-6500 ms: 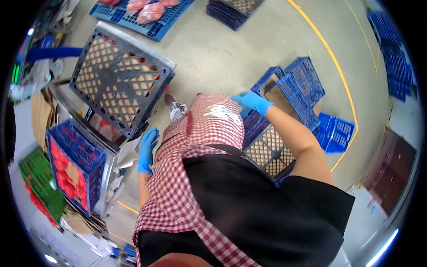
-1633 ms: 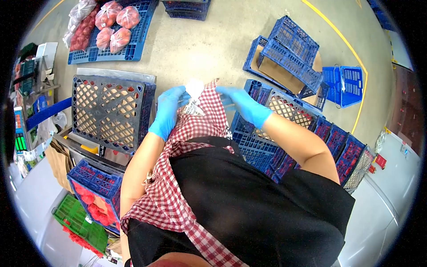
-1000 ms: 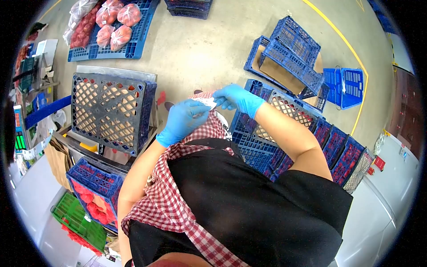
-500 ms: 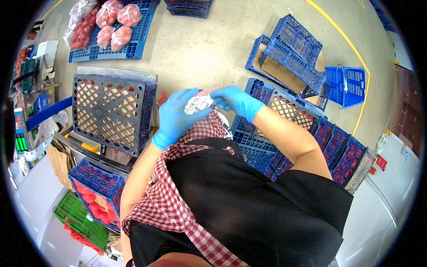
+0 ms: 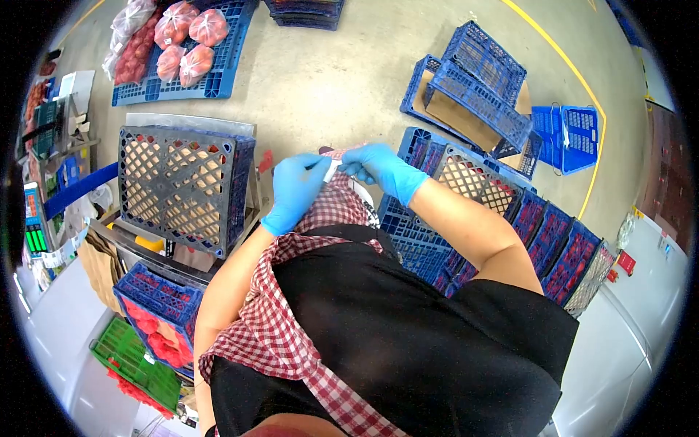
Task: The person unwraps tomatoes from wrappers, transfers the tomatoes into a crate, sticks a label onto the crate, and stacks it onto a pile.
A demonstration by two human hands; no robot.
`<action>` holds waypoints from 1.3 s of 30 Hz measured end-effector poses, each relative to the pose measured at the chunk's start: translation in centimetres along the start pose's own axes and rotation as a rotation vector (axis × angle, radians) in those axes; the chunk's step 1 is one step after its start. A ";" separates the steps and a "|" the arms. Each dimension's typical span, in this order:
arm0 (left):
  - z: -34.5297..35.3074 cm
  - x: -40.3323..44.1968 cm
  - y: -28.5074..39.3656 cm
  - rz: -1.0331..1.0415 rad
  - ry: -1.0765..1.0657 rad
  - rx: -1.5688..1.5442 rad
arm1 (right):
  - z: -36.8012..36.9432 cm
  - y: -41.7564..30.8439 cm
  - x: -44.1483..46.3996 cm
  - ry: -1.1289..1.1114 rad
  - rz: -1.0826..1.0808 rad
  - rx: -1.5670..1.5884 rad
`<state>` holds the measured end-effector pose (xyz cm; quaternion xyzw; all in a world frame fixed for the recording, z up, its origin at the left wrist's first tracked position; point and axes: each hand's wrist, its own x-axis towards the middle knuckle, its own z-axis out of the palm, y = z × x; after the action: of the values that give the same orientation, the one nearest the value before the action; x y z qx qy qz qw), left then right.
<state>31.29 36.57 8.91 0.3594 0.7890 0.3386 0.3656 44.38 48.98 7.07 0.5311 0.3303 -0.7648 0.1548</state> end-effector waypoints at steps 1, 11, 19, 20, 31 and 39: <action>0.1 0.0 -0.6 -0.115 -0.034 -0.215 | 0.0 0.2 0.1 0.010 0.007 0.016; 0.7 0.2 -1.1 -0.270 -0.021 -0.383 | -0.5 1.0 0.7 0.011 0.052 0.136; 0.5 0.4 -1.7 -0.318 -0.003 -0.587 | -1.6 1.6 0.7 -0.071 0.026 0.118; 0.5 0.4 -1.7 -0.319 0.004 -0.582 | -1.6 1.6 0.8 -0.074 0.024 0.112; 0.6 0.3 -2.7 -0.303 0.073 -0.596 | -1.1 1.5 1.1 -0.038 -0.060 0.005; -0.5 0.5 -3.1 -0.376 0.123 -0.543 | -0.9 2.0 1.0 -0.034 -0.069 -0.051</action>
<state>29.62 35.20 6.52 0.0760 0.7432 0.4838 0.4559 45.84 48.27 5.31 0.5023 0.3653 -0.7697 0.1474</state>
